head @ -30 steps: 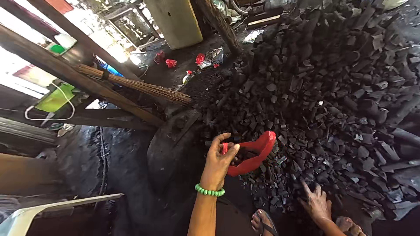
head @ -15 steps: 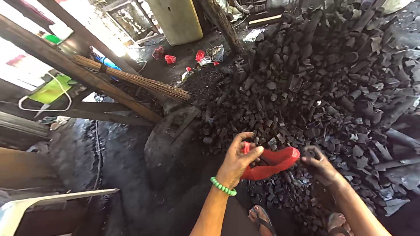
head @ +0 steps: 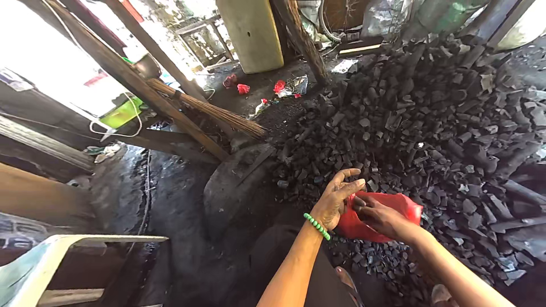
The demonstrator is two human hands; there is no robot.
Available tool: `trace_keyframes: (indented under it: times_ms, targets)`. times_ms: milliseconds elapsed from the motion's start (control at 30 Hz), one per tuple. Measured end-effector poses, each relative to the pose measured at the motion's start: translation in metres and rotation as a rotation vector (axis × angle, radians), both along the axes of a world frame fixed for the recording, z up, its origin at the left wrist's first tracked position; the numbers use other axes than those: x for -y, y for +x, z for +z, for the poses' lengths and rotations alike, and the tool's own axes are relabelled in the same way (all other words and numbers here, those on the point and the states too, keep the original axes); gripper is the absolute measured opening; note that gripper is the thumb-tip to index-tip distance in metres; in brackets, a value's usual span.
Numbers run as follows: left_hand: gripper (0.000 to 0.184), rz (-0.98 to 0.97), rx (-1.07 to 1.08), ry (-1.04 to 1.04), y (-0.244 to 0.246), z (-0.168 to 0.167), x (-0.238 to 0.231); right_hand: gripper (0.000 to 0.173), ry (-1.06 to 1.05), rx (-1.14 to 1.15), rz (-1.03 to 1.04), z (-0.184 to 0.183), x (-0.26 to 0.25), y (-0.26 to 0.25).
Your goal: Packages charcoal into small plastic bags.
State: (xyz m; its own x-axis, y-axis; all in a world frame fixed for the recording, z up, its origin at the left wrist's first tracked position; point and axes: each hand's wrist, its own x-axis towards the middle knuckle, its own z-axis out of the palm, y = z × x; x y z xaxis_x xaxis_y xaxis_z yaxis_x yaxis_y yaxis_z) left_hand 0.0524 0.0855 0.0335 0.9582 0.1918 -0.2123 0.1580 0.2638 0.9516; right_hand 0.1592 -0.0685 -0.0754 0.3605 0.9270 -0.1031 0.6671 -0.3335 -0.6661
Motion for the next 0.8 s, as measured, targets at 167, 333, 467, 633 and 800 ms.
trace_keyframes:
  times_ms: [167,333,467,633,800]
  targets:
    - [0.042,-0.104,-0.201,0.676,-0.001,-0.005,-0.008,0.049,-0.408,0.252,0.14,0.05,0.049,0.005]
    - [0.073,-0.616,-0.859,1.392,0.001,-0.02,0.011,0.029,-0.361,0.424,0.246,0.043,0.078,-0.014]
    - [0.033,-0.8,-1.013,1.444,0.013,-0.006,0.022,0.013,0.205,0.659,0.227,0.06,0.078,-0.027]
    - [0.018,-0.693,-0.433,0.706,0.034,0.013,0.022,0.021,0.39,0.261,0.096,0.118,0.06,-0.025]
    - [0.018,-0.565,-0.261,0.098,0.03,0.025,0.039,0.034,0.301,0.338,-0.285,0.141,0.076,0.024]
